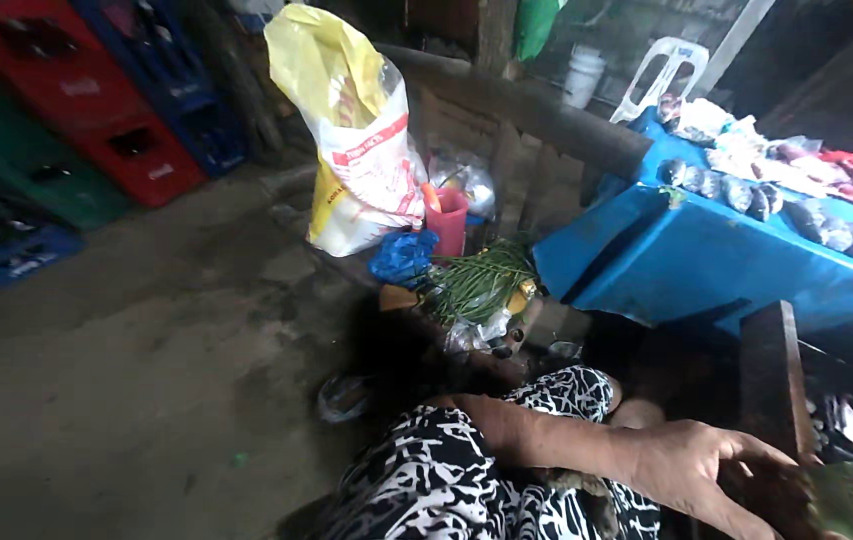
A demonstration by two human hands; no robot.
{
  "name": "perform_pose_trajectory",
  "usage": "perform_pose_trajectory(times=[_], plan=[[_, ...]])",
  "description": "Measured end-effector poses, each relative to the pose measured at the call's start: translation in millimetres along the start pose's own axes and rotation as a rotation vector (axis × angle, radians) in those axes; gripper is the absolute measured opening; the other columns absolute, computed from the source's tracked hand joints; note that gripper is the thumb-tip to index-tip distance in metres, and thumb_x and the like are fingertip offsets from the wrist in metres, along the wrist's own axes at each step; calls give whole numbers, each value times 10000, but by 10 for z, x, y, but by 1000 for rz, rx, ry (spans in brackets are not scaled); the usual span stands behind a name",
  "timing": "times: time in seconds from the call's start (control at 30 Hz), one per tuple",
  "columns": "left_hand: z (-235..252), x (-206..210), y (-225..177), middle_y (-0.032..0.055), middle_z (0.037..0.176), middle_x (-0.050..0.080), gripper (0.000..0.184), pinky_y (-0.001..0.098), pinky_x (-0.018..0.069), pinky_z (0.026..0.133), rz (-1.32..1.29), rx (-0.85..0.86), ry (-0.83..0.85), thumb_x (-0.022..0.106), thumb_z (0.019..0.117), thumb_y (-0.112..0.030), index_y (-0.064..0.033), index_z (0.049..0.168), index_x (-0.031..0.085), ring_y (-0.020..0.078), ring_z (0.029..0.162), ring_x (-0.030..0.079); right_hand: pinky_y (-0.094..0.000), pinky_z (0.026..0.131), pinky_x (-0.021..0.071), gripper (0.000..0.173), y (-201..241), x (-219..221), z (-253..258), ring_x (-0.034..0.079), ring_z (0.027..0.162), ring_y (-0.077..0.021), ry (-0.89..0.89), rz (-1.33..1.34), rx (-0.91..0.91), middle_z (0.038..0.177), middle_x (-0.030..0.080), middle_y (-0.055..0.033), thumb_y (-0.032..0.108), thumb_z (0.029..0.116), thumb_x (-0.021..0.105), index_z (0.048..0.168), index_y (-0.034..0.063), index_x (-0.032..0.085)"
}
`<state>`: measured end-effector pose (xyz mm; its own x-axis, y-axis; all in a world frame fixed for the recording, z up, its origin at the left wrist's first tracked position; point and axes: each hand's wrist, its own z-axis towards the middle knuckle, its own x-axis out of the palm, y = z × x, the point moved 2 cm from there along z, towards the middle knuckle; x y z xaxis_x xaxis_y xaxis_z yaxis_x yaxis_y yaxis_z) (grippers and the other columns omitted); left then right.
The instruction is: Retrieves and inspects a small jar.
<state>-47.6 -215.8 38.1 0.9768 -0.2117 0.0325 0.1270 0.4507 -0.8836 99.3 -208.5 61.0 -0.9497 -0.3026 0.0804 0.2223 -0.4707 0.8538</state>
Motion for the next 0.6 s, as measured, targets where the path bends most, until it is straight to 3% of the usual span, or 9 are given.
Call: perform_pose_trajectory(times=[0.13, 0.23, 0.3, 0.37, 0.47, 0.6], plan=[[10, -10, -22, 259, 1196, 672, 597, 351, 515, 1025, 24, -7, -4, 810, 811, -31, 160, 1318, 560, 239, 1113, 671, -336, 996, 559, 509, 25, 41, 43, 669, 1084, -105, 29, 34, 17, 1150, 669, 14, 149, 904, 706, 1298, -46, 450], [16, -40, -48, 241, 1190, 679, 605, 341, 523, 1024, 21, -34, -36, 820, 786, -2, 160, 1307, 559, 211, 1112, 674, -251, 904, 591, 449, 44, 85, 59, 691, 1014, -39, 12, 68, 61, 1112, 702, 108, 132, 903, 703, 1285, 54, 481], [14, -70, -72, 225, 1202, 682, 617, 347, 530, 1023, 24, -64, -76, 819, 772, -8, 150, 1311, 562, 196, 1118, 674, -234, 902, 598, 517, -1, 75, 68, 689, 1039, -24, -18, 26, 55, 1136, 704, 147, 226, 894, 756, 1317, 102, 486], [26, -94, -95, 196, 1208, 682, 614, 306, 529, 1011, 12, -66, -113, 799, 767, -15, 152, 1307, 560, 141, 1107, 665, -261, 922, 602, 616, -91, 52, 97, 689, 1063, -52, -47, 16, 43, 1160, 708, 121, 356, 852, 815, 1338, 121, 517], [53, -126, -94, 148, 1180, 685, 585, 242, 523, 991, -31, -59, -175, 772, 769, -25, 171, 1276, 557, 62, 1081, 652, -278, 927, 607, 656, -185, 56, 159, 697, 1063, -81, 2, 41, 33, 1182, 711, 65, 331, 858, 809, 1370, 54, 504], [67, -164, -53, 110, 1161, 688, 546, 232, 550, 968, -60, -53, -233, 759, 789, -20, 175, 1254, 551, 44, 1060, 664, -310, 967, 590, 677, -245, 119, 228, 688, 1087, -124, 57, 100, 63, 1196, 699, -23, 282, 879, 793, 1380, -39, 470]])
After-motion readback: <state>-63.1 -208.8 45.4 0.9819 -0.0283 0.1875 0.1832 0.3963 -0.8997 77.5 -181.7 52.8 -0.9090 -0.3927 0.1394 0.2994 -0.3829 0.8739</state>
